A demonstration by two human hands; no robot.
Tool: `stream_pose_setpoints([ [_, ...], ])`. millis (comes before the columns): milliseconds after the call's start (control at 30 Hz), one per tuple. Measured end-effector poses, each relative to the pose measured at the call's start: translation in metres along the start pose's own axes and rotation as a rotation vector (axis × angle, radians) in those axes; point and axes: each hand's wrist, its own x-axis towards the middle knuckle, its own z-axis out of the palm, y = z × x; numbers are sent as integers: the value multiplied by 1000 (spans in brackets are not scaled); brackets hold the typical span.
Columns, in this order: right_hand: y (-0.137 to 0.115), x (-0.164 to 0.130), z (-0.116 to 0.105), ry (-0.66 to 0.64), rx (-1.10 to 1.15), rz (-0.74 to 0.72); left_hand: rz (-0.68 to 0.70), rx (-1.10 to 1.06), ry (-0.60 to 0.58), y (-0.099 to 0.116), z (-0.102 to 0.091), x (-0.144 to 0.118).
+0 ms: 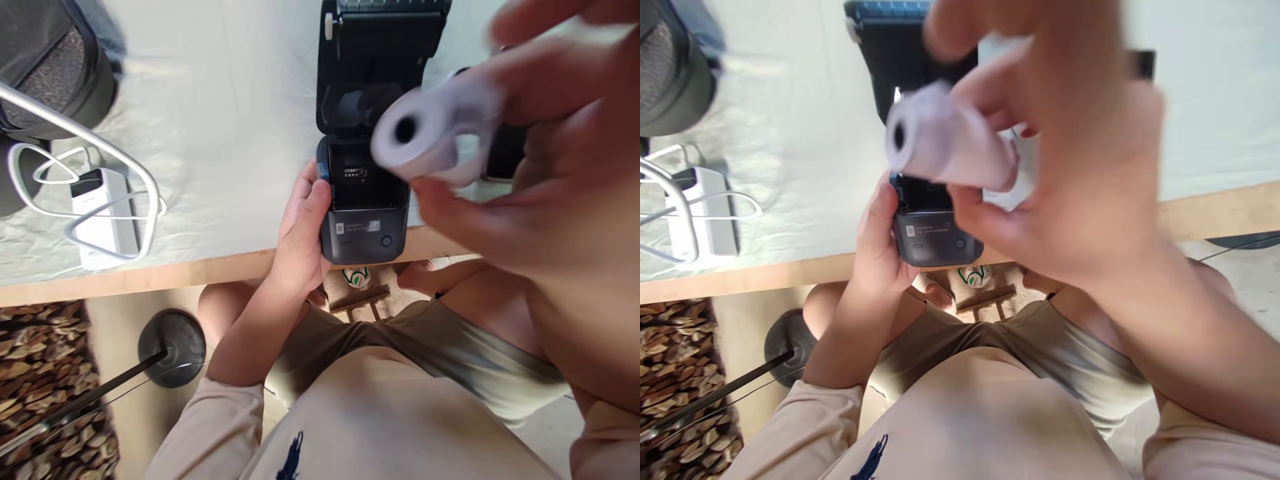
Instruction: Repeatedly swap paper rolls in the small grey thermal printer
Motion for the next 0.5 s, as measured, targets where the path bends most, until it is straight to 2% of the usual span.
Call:
stream_pose_setpoints([
  [267, -25, 4, 26, 54, -100, -131, 7, 5, 29, 3, 11, -10],
  [333, -29, 2, 31, 151, -155, -211, 6, -2, 21, 3, 9, -8],
  [400, -35, -1, 36, 283, -175, -351, -18, 3, 19, 2, 6, -4],
  [500, -42, -7, 41, 391, -74, -542, -69, 11, 3, 3, 1, 1],
])
